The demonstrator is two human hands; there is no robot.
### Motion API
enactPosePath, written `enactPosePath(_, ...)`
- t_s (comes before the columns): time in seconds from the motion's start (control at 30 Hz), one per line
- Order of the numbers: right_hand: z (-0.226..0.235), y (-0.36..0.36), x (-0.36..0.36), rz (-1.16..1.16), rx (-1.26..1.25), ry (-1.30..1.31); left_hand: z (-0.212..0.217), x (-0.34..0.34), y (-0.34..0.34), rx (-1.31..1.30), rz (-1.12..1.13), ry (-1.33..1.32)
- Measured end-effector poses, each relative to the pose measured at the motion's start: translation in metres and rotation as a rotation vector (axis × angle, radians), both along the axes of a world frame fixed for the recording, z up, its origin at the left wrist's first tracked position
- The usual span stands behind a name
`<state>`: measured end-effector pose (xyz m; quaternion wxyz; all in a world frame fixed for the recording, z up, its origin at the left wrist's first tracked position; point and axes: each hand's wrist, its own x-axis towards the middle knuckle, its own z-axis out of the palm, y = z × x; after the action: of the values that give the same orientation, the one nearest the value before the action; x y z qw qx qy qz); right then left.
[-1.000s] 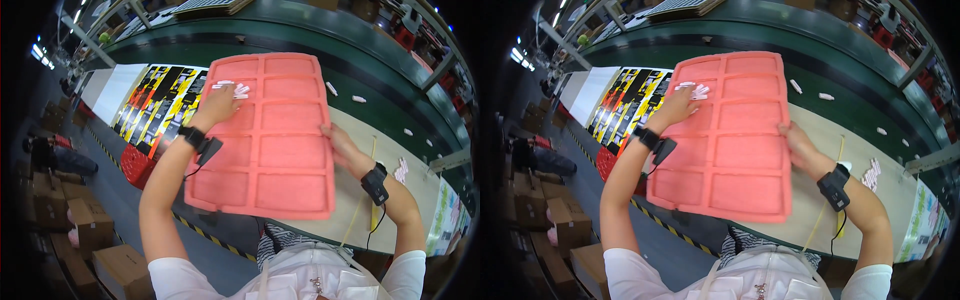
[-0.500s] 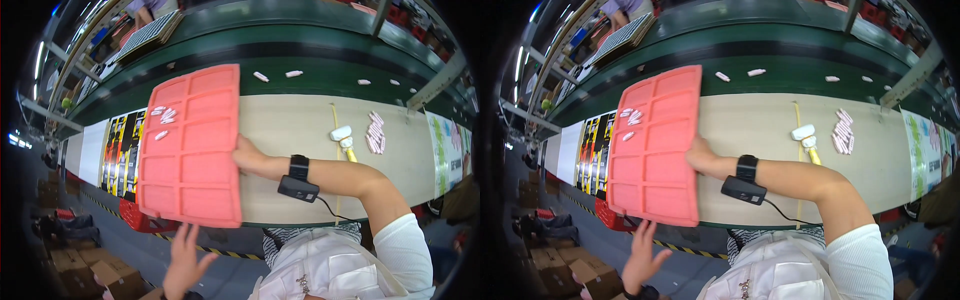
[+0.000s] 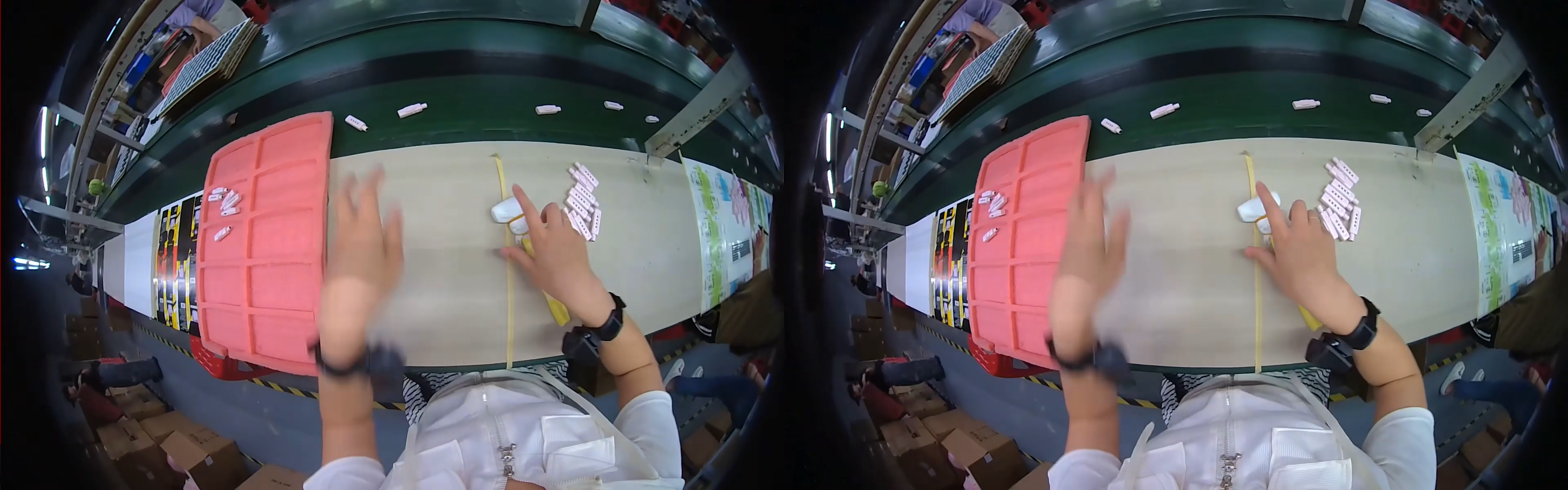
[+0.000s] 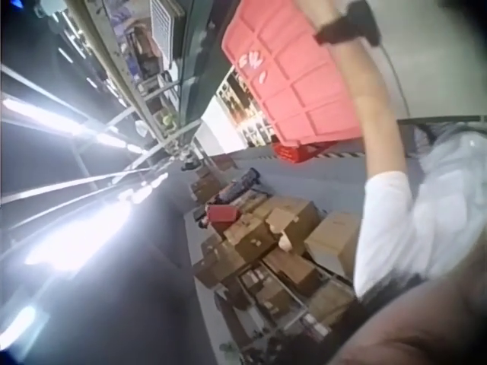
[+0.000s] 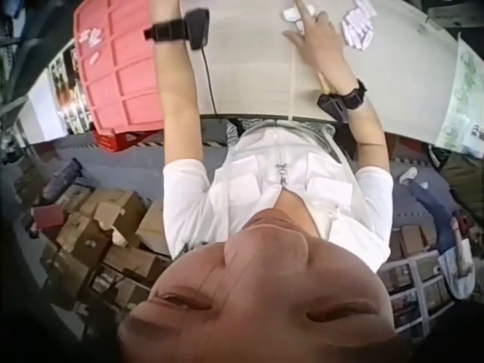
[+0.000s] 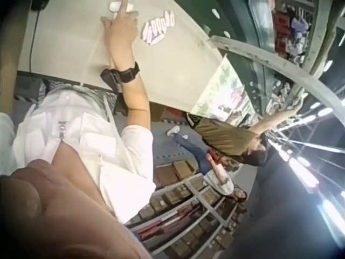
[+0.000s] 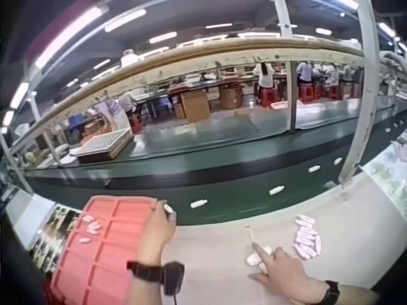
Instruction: The person picks up pink plastic components, scans them with a handheld scanner, and places them into a pink foam tray. This process is repeated for several components until the person begins scanning and placing them directly onto the table.
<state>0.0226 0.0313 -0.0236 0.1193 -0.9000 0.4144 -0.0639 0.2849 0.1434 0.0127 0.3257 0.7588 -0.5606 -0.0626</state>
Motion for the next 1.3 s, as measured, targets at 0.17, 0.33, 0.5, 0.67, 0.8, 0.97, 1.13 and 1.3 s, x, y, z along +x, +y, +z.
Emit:
enactPosePath(0.17, -0.035, -0.007, 0.022, -0.019, 0.043, -0.048, -0.082, 0.139, -0.155, 0.101, 0.388, -0.242)
enactPosePath(0.33, -0.046, -0.027, 0.009, 0.004, 0.254, -0.224, -0.131, 0.206, -0.161, 0.099, 0.275, -0.310)
enactPosePath(0.5, -0.021, -0.041, -0.007, -0.175, 0.877, -0.608, -0.078, 0.107, -0.134, 0.070, 0.016, 0.378)
enactPosePath(0.67, 0.001, -0.026, 0.003, -0.160, 1.083, -0.644, -0.070, -0.017, -0.042, 0.107, -0.228, 0.730)
enactPosePath(0.8, -0.002, -0.003, 0.014, -0.020, 0.866, -0.535, -0.090, -0.064, -0.005, 0.088, -0.152, 0.572)
enactPosePath(0.97, -0.023, 0.012, 0.020, 0.058, 0.826, -0.433, -0.094, -0.075, 0.007, 0.028, -0.085, 0.212)
enactPosePath(1.13, -0.017, 0.015, 0.027, -0.022, 0.767, -0.361, -0.097, -0.074, 0.013, 0.021, -0.080, 0.239)
enactPosePath(1.3, -0.019, 0.027, 0.035, 0.009, 0.640, -0.395, -0.107, -0.067, 0.014, 0.064, -0.108, 0.223)
